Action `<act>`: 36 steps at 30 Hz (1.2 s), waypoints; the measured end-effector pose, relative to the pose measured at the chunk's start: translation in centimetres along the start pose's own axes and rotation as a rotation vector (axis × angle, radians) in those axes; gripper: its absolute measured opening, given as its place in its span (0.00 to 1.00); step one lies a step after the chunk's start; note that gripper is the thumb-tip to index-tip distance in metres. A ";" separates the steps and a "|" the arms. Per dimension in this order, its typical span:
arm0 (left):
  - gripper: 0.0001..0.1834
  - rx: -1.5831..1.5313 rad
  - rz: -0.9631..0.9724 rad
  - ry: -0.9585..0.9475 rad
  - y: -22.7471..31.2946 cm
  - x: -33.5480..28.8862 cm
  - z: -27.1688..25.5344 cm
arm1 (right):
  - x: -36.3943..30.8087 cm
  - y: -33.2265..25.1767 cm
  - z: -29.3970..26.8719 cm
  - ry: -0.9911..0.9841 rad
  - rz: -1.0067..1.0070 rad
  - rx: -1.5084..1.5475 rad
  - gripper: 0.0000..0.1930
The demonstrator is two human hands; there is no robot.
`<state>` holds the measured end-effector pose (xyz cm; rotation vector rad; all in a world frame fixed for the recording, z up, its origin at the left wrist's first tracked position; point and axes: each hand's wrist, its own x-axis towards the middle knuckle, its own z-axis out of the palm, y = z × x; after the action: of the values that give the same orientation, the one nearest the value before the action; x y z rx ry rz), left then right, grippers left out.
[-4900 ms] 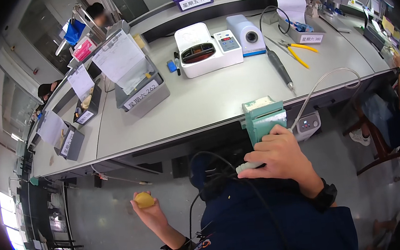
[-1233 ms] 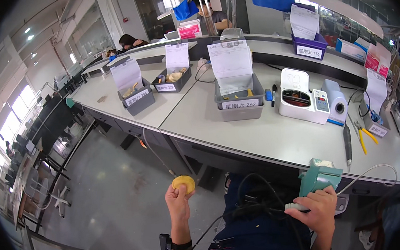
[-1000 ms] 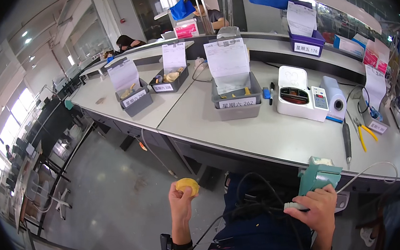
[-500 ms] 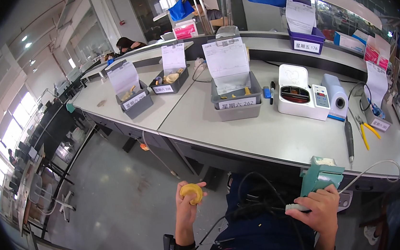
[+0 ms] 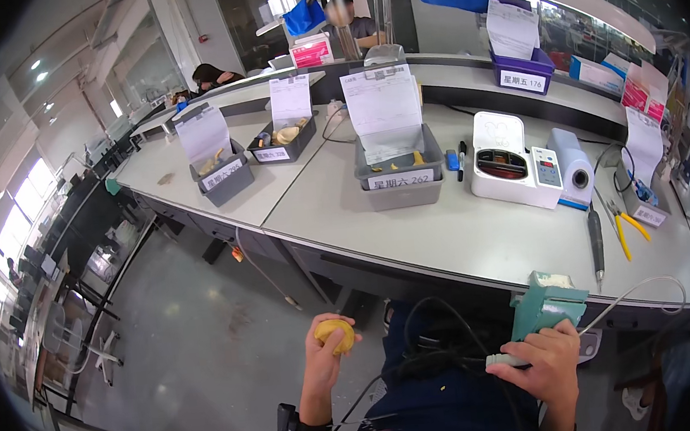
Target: Using a rotary tool to polish and refine the edges of dental mold casts.
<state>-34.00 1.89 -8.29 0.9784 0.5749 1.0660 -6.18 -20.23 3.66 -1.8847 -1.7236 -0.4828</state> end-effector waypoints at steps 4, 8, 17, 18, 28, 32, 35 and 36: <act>0.16 0.050 -0.020 0.011 -0.1 0.3 0.2 | 0.0 0.7 0.2 0.025 -0.017 -0.004 0.19; 0.18 -0.009 0.036 0.051 -0.1 0.0 0.3 | -0.2 1.1 0.3 0.031 -0.015 0.005 0.18; 0.12 -0.144 0.154 0.139 -0.1 0.2 -0.5 | -0.5 0.8 0.2 0.024 -0.021 0.008 0.18; 0.12 -0.146 0.153 0.137 -0.2 0.1 -0.6 | -0.5 0.8 0.2 0.023 -0.020 0.005 0.18; 0.21 -0.092 0.043 0.091 -0.1 0.5 -1.1 | -0.6 1.0 0.5 0.041 -0.025 0.015 0.19; 0.28 0.044 0.043 0.221 0.2 0.6 0.5 | -0.6 1.1 0.6 0.059 -0.038 0.023 0.19; 0.30 0.023 0.019 0.318 1.0 0.2 1.9 | -0.4 1.3 0.6 0.065 -0.052 0.018 0.20; 0.30 0.028 0.018 0.316 0.9 0.1 1.5 | -0.5 1.3 0.5 0.057 -0.052 0.026 0.20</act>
<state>-33.21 1.58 -6.80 0.8447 0.8417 1.2421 -5.02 -20.33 2.79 -1.7953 -1.7372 -0.5265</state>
